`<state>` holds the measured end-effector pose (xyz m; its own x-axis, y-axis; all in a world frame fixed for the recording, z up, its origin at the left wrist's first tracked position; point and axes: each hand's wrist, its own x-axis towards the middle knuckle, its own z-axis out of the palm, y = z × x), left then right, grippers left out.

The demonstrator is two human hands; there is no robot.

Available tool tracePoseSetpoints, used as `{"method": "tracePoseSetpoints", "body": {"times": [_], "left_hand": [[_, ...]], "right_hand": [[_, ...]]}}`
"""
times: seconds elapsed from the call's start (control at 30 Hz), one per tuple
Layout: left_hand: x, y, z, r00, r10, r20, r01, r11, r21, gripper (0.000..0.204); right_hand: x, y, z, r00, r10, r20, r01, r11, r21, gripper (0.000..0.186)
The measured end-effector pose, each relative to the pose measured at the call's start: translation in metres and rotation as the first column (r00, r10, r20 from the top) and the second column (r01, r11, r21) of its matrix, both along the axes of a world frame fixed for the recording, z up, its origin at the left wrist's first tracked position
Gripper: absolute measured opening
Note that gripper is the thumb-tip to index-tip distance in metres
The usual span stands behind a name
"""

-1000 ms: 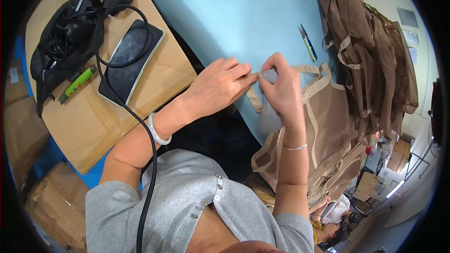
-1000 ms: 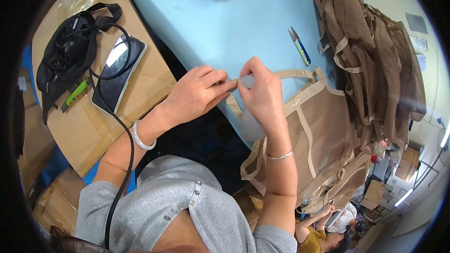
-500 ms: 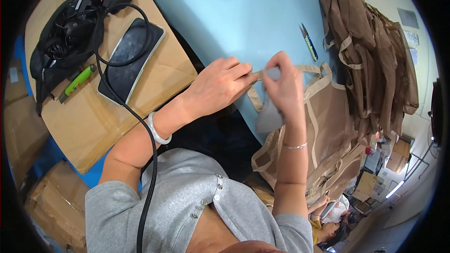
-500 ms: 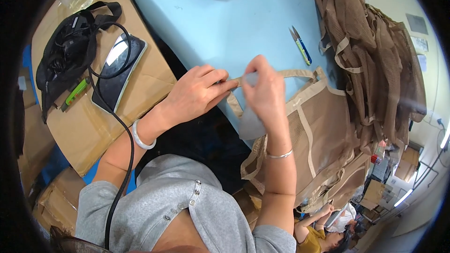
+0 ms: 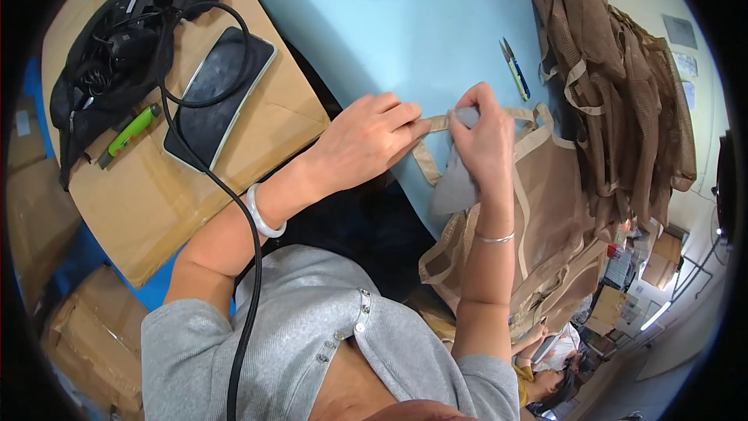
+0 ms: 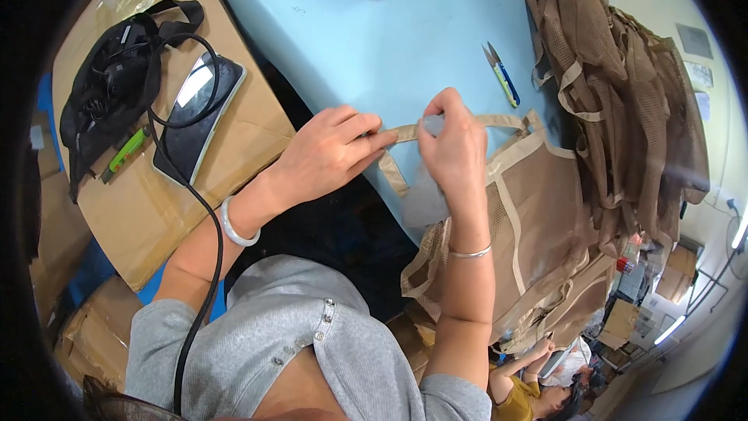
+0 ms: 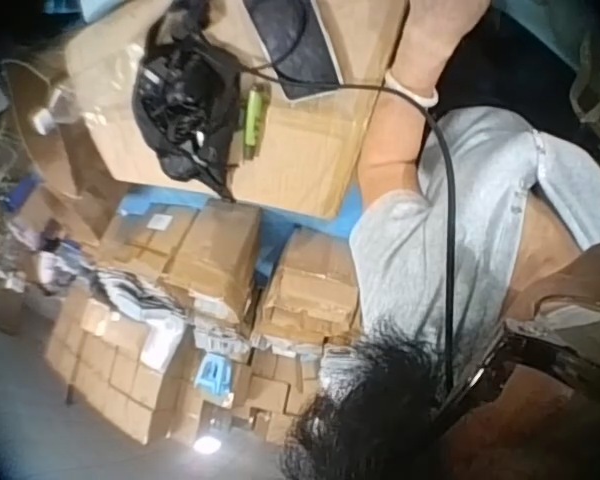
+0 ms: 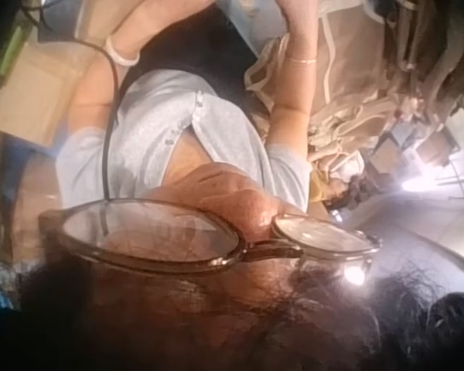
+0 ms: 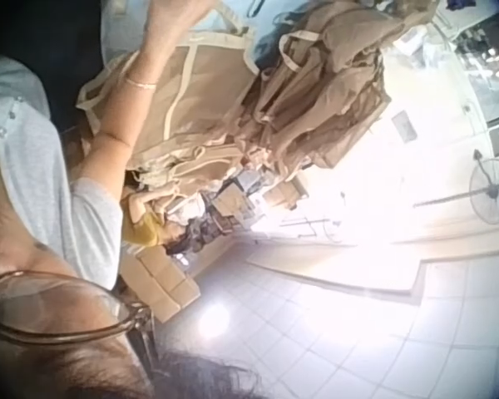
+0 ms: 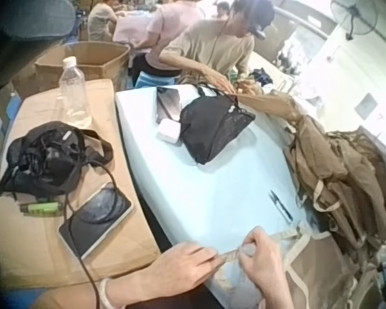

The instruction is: Applying finishing liquid to the straps and seams of mesh bags using a cloth.

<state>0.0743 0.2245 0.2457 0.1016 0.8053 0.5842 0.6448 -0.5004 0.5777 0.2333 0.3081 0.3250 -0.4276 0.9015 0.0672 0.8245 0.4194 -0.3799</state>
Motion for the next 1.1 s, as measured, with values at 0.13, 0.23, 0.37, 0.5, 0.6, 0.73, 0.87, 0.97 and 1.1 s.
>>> {"method": "tracePoseSetpoints", "body": {"times": [0.13, 0.23, 0.37, 0.5, 0.6, 0.73, 0.87, 0.97, 1.1], "left_hand": [[-0.001, 0.000, 0.001, 1.000, 0.006, -0.030, -0.006, 1.000, -0.001, 0.022], [0.000, 0.002, 0.000, 1.000, -0.003, 0.010, 0.002, 1.000, 0.020, 0.023], [-0.001, 0.001, 0.000, 1.000, 0.004, -0.029, -0.004, 1.000, -0.009, 0.023], [0.000, -0.001, 0.000, 1.000, -0.002, -0.006, 0.002, 1.000, 0.005, 0.023], [0.000, 0.002, 0.000, 1.000, -0.002, -0.006, 0.002, 1.000, 0.004, 0.023], [-0.001, 0.000, -0.001, 1.000, 0.001, -0.017, -0.001, 1.000, -0.005, 0.023], [0.000, -0.001, 0.000, 1.000, -0.005, 0.009, 0.005, 1.000, 0.010, 0.023], [0.000, 0.001, -0.001, 1.000, 0.001, -0.005, -0.001, 1.000, 0.001, 0.023], [-0.001, -0.001, 0.000, 1.000, -0.013, -0.007, 0.013, 1.000, -0.005, 0.023]], "right_hand": [[-0.007, -0.012, 0.002, 0.996, 0.072, -0.043, -0.076, 0.993, -0.095, 0.017], [0.001, 0.002, 0.001, 1.000, -0.003, 0.012, 0.003, 1.000, -0.021, 0.017], [-0.008, -0.010, 0.000, 0.996, 0.093, -0.016, -0.094, 0.992, -0.080, 0.018], [-0.006, -0.011, 0.002, 1.000, 0.028, -0.006, -0.029, 0.998, -0.061, 0.019], [-0.008, -0.010, 0.002, 0.998, 0.061, -0.033, -0.065, 0.993, -0.101, 0.018], [-0.010, -0.012, 0.005, 1.000, 0.006, 0.013, -0.005, 0.995, -0.101, 0.019], [0.001, -0.001, 0.000, 1.000, -0.017, 0.025, 0.017, 0.999, -0.036, 0.019], [-0.011, -0.014, 0.003, 0.995, 0.095, -0.009, -0.096, 0.991, -0.090, 0.019], [-0.003, -0.006, 0.000, 1.000, 0.002, 0.026, -0.002, 1.000, -0.010, 0.019]]}}
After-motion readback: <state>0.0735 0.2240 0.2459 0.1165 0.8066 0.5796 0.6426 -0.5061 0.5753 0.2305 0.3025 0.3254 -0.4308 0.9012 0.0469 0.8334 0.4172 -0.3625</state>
